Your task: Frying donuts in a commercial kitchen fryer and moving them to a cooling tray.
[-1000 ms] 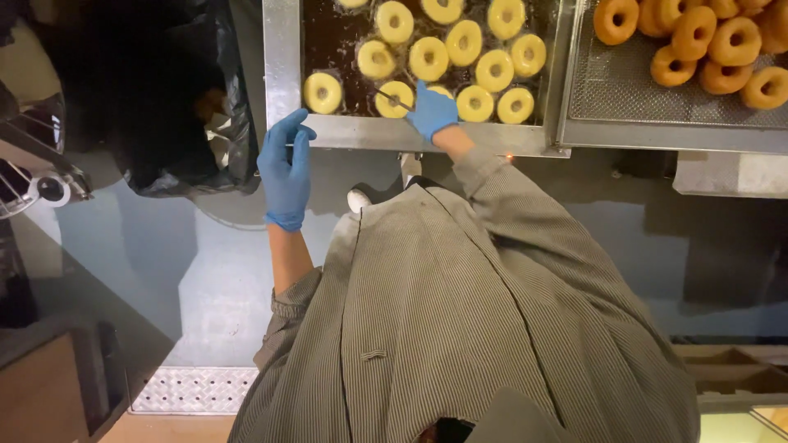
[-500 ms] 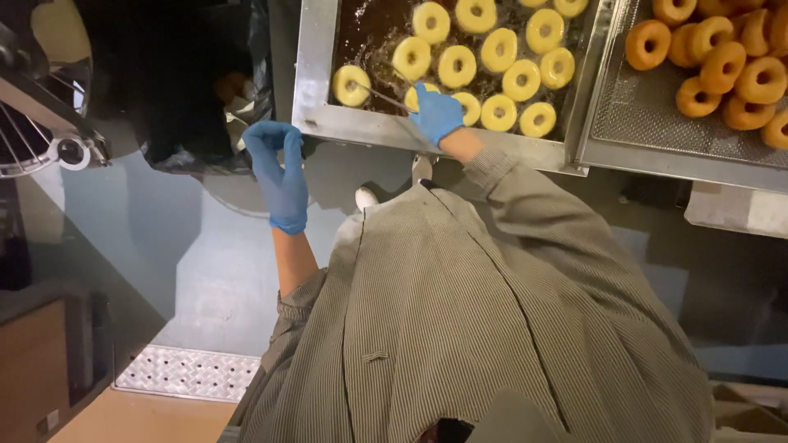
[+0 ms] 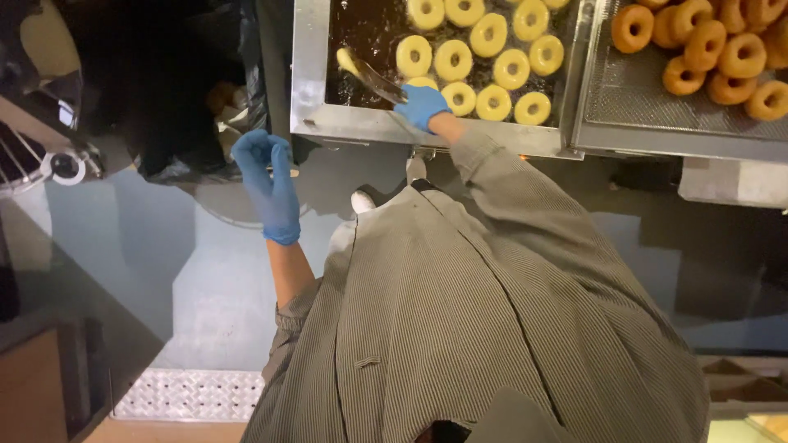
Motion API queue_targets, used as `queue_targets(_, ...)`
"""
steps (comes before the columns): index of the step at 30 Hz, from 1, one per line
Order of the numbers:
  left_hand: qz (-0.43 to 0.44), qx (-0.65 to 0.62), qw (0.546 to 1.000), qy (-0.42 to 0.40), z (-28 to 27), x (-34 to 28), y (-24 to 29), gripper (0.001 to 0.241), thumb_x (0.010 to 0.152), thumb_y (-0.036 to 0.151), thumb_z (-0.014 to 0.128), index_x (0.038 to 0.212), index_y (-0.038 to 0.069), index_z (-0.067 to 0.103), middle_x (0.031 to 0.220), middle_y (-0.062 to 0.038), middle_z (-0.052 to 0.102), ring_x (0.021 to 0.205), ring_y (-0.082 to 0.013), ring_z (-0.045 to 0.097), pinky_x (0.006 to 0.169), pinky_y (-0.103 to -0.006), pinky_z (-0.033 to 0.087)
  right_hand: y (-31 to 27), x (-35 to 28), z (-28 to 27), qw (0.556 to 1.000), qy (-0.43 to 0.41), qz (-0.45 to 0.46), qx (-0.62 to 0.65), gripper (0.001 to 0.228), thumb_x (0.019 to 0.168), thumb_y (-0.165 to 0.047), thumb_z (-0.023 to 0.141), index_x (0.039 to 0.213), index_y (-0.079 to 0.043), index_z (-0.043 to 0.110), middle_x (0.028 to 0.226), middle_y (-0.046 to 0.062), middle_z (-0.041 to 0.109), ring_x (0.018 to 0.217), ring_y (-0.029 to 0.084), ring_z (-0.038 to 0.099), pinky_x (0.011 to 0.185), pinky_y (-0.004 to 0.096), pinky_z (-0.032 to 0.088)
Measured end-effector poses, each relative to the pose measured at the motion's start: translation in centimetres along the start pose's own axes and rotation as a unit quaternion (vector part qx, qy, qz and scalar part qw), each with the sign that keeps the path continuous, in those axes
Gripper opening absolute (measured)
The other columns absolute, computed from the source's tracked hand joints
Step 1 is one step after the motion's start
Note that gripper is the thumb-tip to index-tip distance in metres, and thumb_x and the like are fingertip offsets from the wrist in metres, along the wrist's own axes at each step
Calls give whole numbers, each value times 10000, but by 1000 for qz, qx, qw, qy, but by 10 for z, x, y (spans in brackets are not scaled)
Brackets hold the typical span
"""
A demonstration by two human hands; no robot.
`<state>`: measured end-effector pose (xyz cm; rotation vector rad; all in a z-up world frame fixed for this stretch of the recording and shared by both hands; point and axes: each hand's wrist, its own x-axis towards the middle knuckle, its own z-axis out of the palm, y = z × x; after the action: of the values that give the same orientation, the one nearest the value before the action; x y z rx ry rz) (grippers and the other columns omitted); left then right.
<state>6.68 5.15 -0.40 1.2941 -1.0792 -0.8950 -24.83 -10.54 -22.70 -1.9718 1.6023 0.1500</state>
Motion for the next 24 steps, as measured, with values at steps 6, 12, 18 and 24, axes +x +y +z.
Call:
queue_targets(6,-8,-34,999,-17,-24,-5,-26,241,1105,-9,538,1332,54,488,1149,-29,592,1057,-119,587,990,-281,511,20,-99,-72,993,62,79,-55,606,875,-536,667,1213,-35,640,1035,265,700,933,457,671,813,552,532)
queue_targets(12,-6,-32,998,-57,-19,0,-27,258,1093,-18,546,1339,42,498,1119,-35,598,1006,-125,563,967,-279,493,28,-76,-36,976,-91,183,-78,483,934,-445,585,1075,-5,728,997,239,742,918,389,755,846,492,604)
queue_targets(18,-26,-88,992,-87,-8,3,-48,246,1105,18,552,1342,41,492,1125,-32,587,1030,-122,569,985,-279,494,175,-56,61,967,83,-185,-154,439,927,-334,600,1317,-227,771,1268,221,712,1041,440,679,855,505,550)
queue_targets(24,-38,-88,990,-100,2,6,-41,260,1099,14,541,1352,30,484,1148,-43,568,1062,-123,567,1005,-287,494,78,-162,-66,971,59,229,-12,689,856,-582,710,1218,2,669,1121,274,695,1018,436,679,891,515,539)
